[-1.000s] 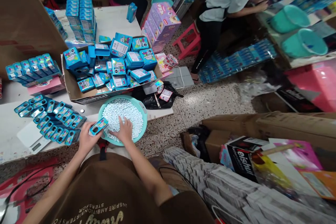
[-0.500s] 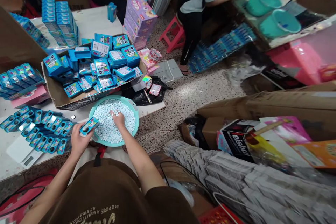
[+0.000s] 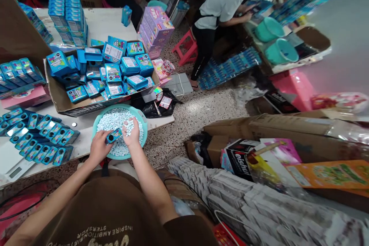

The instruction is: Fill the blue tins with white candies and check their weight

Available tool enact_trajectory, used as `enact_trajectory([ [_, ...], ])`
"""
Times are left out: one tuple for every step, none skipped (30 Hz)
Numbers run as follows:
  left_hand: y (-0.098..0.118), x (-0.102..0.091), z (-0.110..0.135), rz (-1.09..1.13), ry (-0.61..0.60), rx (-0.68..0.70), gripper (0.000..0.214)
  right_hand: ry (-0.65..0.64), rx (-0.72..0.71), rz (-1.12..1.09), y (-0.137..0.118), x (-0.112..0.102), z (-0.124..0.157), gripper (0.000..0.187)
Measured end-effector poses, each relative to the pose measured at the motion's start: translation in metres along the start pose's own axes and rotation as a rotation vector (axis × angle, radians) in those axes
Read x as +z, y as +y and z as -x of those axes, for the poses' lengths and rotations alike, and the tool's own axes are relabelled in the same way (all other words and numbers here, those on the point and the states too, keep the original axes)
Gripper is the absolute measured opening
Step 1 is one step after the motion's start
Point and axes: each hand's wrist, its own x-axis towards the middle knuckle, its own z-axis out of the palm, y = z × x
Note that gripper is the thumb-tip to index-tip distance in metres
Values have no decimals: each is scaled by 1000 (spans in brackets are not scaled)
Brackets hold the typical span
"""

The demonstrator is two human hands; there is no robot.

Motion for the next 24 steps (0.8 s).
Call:
enact_trajectory([
  [3,3,-2,-19,-20,9,48,7,-27,9,2,4,5,21],
  [6,5,-4,-39,-37,19,49,19,-56,23,5,7,9,21],
  [9,8,-6,-58,-53,30,50,35,-87,39,8,9,12,20],
  [11,10,-9,-73,-65,37,51,51,-120,58,11,11,14,19],
  [12,12,-11,-84,-70,39,51,65,-155,79,14,12,16,18],
  [14,14,-12,-89,-73,39,51,74,-189,102,16,12,17,18],
  [15,15,-14,-91,-75,40,51,80,-221,126,18,13,18,17],
  [15,16,-16,-91,-77,40,50,84,-252,149,19,13,19,17],
  [16,16,-17,-93,-80,41,49,89,-282,170,20,14,19,17],
  [17,16,-18,-96,-84,41,49,97,-312,186,20,14,19,16],
  [17,16,-19,-99,-89,43,48,105,-339,198,21,14,19,16],
  [18,16,-20,-102,-94,44,47,113,-362,206,21,15,19,16],
  [18,16,-21,-103,-100,44,47,118,-382,212,21,15,18,17],
  [17,16,-22,-104,-105,42,46,118,-399,216,22,16,18,17],
  [17,16,-22,-101,-107,36,46,116,-412,221,22,16,17,19],
  [16,17,-23,-94,-108,29,45,113,-423,225,23,17,17,20],
  [15,18,-24,-80,-105,17,45,110,-432,227,23,18,16,22],
  [14,19,-25,-58,-96,2,44,105,-438,227,23,18,16,23],
  [13,21,-25,-30,-84,-13,44,100,-439,222,23,20,16,24],
  [11,22,-26,2,-71,-26,44,95,-434,210,22,21,16,25],
  [10,24,-27,33,-58,-35,44,90,-427,198,21,22,16,25],
  [9,25,-27,58,-47,-38,44,85,-421,193,20,24,17,25],
  [8,26,-28,73,-37,-38,44,82,-418,197,19,25,17,24],
  [8,26,-28,79,-29,-35,44,79,-417,211,18,27,18,24],
])
